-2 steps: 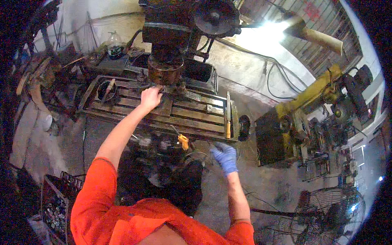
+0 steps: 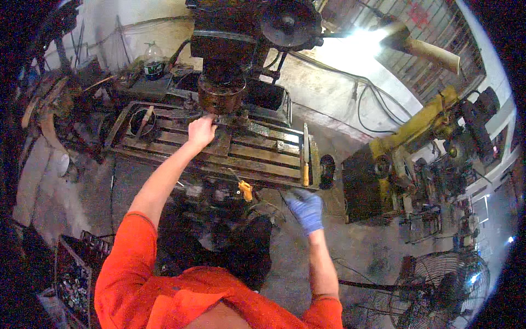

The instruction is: The person operates a milling machine by picking up small metal parts from a bin, placing them into a fixture on the machine table, and tightening them with a hand tool. The person then uses a manual lever to move the worktable and applies an air hose to clear debris after each cycle.

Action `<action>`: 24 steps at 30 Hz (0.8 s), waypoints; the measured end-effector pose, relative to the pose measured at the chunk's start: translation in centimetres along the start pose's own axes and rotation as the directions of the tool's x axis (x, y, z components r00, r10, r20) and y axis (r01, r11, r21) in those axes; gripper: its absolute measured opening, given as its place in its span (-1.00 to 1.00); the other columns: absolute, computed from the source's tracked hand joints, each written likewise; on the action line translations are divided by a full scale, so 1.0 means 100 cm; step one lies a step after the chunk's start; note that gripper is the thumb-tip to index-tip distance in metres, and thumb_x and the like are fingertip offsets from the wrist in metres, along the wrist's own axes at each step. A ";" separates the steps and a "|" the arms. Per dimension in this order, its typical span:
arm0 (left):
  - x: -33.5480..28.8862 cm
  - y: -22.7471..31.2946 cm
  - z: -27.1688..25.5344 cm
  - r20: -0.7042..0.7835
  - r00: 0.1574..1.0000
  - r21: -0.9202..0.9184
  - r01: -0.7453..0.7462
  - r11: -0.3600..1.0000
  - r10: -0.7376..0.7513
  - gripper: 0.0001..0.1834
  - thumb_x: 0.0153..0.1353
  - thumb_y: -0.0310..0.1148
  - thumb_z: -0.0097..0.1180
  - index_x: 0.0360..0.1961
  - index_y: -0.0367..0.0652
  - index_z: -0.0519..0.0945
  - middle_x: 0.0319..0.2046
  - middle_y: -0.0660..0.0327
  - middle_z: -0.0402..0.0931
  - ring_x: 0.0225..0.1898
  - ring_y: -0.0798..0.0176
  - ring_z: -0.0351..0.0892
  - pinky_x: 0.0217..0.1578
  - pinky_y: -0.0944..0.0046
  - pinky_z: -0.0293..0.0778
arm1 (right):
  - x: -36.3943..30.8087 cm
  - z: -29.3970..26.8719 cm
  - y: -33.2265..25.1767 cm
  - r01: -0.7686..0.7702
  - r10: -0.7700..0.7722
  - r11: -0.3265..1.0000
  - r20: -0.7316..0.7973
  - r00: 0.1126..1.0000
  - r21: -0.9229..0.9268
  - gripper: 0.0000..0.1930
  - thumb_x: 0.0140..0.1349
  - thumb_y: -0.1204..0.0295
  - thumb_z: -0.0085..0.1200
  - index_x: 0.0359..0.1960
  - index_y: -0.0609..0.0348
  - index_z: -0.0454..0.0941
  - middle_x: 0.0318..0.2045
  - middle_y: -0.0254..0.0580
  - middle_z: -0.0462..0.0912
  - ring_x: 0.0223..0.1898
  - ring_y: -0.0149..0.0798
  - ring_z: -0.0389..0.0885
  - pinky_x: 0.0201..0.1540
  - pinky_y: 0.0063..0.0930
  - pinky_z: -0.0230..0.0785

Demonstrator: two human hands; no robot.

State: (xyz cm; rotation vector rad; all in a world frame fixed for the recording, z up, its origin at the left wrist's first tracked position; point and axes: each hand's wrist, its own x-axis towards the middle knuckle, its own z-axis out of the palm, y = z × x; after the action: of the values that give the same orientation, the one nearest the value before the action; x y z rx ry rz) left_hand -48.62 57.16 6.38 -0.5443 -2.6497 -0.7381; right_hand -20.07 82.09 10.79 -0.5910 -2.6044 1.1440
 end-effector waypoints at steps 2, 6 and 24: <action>0.001 0.003 0.001 0.024 0.989 0.009 0.149 0.989 -0.149 -0.64 -0.05 -0.28 0.15 -0.19 -0.12 0.48 -0.42 0.02 0.54 -0.32 -0.02 0.54 -0.33 0.01 0.45 | 0.016 -0.034 -0.026 0.203 -0.201 0.979 -0.148 0.968 0.002 -0.76 -0.04 0.42 0.21 -0.32 0.27 0.59 -0.41 -0.20 0.63 -0.37 -0.45 0.53 -0.27 -0.53 0.39; 0.007 -0.003 -0.001 0.037 0.986 -0.055 0.164 0.985 -0.162 -0.57 -0.10 -0.25 0.17 -0.12 -0.02 0.50 -0.39 0.04 0.55 -0.30 -0.01 0.55 -0.29 0.05 0.46 | 0.065 -0.141 -0.121 0.466 -0.518 0.852 -0.514 0.684 -0.238 -0.68 0.02 0.37 0.11 -0.19 0.29 0.53 -0.27 -0.19 0.57 -0.23 -0.34 0.49 -0.11 -0.49 0.31; 0.016 -0.014 0.003 0.093 0.975 -0.065 0.210 0.976 -0.203 -0.64 -0.15 -0.17 0.24 -0.48 -0.29 0.56 -0.44 -0.02 0.54 -0.31 -0.05 0.54 -0.30 0.06 0.45 | 0.033 -0.121 -0.155 0.918 -0.614 0.348 -0.694 0.376 0.189 -0.69 0.17 0.16 -0.20 -0.43 0.19 0.36 -0.35 -0.09 0.48 -0.08 -0.01 0.43 0.11 -0.12 0.11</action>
State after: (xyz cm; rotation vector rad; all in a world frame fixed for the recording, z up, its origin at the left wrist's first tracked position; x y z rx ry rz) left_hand -50.71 56.66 6.18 -0.3279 -2.7978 -0.8950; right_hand -22.66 81.96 30.56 0.4973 -1.5163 1.0526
